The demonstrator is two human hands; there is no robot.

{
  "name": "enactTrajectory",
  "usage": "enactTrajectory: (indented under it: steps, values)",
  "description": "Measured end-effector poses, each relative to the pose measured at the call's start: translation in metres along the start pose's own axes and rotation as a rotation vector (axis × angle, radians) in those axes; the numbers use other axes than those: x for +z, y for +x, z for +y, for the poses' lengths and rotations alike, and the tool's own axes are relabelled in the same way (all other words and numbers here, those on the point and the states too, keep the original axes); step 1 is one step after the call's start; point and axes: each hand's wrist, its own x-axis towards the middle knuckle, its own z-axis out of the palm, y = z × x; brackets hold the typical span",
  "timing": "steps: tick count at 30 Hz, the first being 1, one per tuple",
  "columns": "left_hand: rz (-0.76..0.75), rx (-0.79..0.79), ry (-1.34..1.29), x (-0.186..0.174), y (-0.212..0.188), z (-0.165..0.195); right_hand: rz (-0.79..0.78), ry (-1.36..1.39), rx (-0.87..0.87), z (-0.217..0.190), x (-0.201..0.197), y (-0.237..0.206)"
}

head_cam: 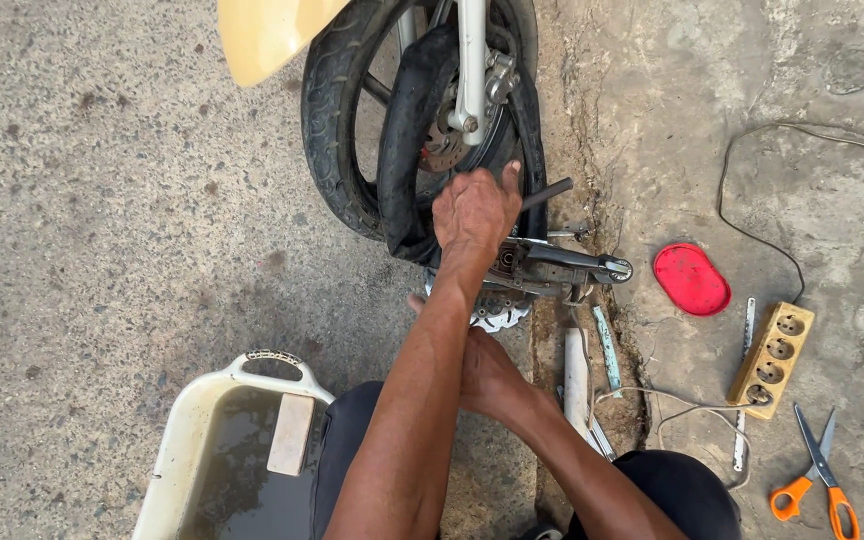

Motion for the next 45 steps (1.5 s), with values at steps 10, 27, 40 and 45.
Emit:
enactTrajectory:
  steps: [10,27,40,45]
  values:
    - [0.048,0.053,0.022,0.002,-0.004,0.0,-0.22,-0.477,0.207,0.024,-0.005,-0.019]
    - [0.005,0.092,0.075,-0.027,-0.017,0.022,-0.28,-0.578,0.133,0.029,-0.015,-0.033]
    - [0.049,0.045,0.146,-0.016,-0.019,0.035,-0.44,-0.543,0.276,0.023,-0.03,-0.05]
    - [0.09,0.058,0.153,-0.016,-0.021,0.034,-0.382,-0.511,0.276,0.029,-0.038,-0.055]
